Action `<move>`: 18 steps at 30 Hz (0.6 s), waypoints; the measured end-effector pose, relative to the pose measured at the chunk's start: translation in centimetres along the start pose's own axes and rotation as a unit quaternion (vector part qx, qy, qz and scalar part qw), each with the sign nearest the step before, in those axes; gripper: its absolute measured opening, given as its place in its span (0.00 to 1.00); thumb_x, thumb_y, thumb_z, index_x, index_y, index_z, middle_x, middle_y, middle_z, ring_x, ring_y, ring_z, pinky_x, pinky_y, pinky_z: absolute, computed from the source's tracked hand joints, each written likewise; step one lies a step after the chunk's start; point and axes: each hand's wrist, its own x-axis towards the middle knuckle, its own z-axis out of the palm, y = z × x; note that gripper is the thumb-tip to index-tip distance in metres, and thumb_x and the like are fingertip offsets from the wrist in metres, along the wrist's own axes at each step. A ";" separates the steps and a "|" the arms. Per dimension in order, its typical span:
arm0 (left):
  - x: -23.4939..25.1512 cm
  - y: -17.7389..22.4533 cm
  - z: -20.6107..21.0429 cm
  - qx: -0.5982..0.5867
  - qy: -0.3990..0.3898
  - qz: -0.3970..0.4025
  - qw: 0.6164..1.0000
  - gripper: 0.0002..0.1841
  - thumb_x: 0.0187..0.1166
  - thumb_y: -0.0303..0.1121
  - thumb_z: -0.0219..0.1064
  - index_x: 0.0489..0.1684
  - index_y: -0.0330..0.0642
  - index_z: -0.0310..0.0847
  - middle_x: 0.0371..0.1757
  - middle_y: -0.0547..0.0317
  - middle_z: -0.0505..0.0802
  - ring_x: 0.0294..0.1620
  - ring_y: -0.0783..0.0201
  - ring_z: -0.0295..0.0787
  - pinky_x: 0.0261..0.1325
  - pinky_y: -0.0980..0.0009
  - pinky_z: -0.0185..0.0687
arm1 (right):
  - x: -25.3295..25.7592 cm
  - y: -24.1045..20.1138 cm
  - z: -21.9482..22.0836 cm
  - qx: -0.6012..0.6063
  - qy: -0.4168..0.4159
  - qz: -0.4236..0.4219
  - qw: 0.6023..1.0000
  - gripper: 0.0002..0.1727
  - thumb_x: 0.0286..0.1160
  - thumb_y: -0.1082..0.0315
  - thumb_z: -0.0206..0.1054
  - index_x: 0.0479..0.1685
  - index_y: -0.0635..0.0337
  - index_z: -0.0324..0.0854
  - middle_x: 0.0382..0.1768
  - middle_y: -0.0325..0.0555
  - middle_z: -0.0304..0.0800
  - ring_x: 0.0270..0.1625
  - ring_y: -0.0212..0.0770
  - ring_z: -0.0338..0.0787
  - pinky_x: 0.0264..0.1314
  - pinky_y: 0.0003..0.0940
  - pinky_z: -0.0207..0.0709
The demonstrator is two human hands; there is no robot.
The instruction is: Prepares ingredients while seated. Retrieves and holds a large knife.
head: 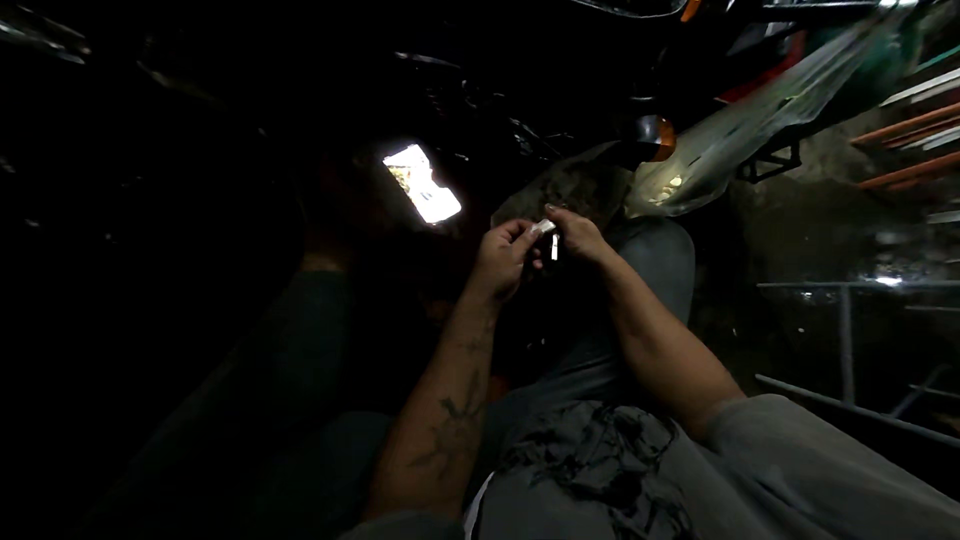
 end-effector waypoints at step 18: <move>-0.2 -2.0 1.1 0.272 0.124 0.280 0.912 0.09 0.79 0.27 0.71 0.51 0.34 0.93 0.47 0.52 0.96 0.47 0.69 0.93 0.54 0.74 0.89 | -0.1 -0.5 -0.1 -0.079 -0.011 0.033 0.996 0.28 0.95 0.45 0.44 0.56 0.57 0.85 0.40 0.38 0.88 0.40 0.28 0.86 0.46 0.30 0.82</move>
